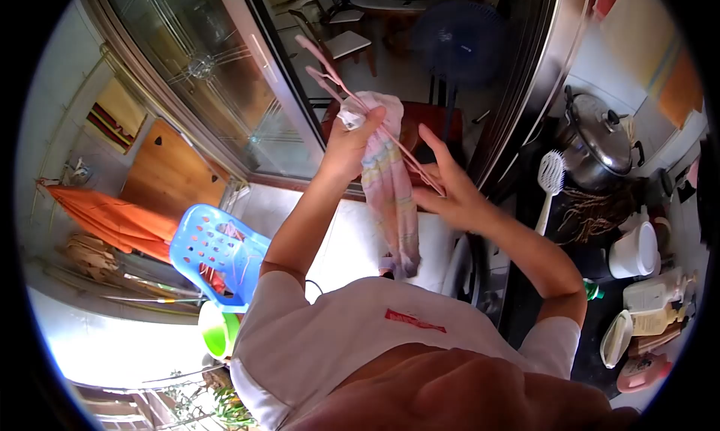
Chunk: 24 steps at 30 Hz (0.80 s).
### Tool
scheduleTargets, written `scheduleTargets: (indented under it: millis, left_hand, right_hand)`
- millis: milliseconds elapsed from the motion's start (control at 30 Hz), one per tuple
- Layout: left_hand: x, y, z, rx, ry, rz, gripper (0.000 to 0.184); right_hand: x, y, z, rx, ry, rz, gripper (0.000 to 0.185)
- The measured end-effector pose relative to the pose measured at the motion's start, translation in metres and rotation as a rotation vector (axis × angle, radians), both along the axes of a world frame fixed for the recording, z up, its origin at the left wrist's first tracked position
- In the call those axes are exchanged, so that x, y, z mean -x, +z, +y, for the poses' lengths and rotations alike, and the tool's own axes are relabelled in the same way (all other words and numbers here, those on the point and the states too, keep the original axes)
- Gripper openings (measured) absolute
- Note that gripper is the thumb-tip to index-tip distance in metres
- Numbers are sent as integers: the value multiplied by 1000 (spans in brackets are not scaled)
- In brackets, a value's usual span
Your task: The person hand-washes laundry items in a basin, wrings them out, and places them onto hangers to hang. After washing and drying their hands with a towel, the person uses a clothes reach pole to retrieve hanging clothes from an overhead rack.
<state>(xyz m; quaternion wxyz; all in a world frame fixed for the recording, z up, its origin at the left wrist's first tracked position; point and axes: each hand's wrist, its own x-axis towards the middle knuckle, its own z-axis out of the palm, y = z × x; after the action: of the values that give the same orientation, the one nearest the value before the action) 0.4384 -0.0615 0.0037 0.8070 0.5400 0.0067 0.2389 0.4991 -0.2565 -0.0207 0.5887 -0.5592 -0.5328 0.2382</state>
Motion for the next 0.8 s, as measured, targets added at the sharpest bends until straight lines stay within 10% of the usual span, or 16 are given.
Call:
scheduleTargets:
  millis: [133,233,633,800]
  left_hand:
    - [22,-6,-1,-111,122,50,19]
    - [31,-10,15,-63,88,83,21]
    - [65,5,74,228,-359,117,32]
    - [59,31,56,234,-450,6,26]
  right_hand:
    - [0,-24,40,118,-305,-182,63]
    - [-4,-32,60,344,-2,381,43]
    - [67,-129,47,-184,-479,476,43]
    - [115,-155,96,75,-804,155,54]
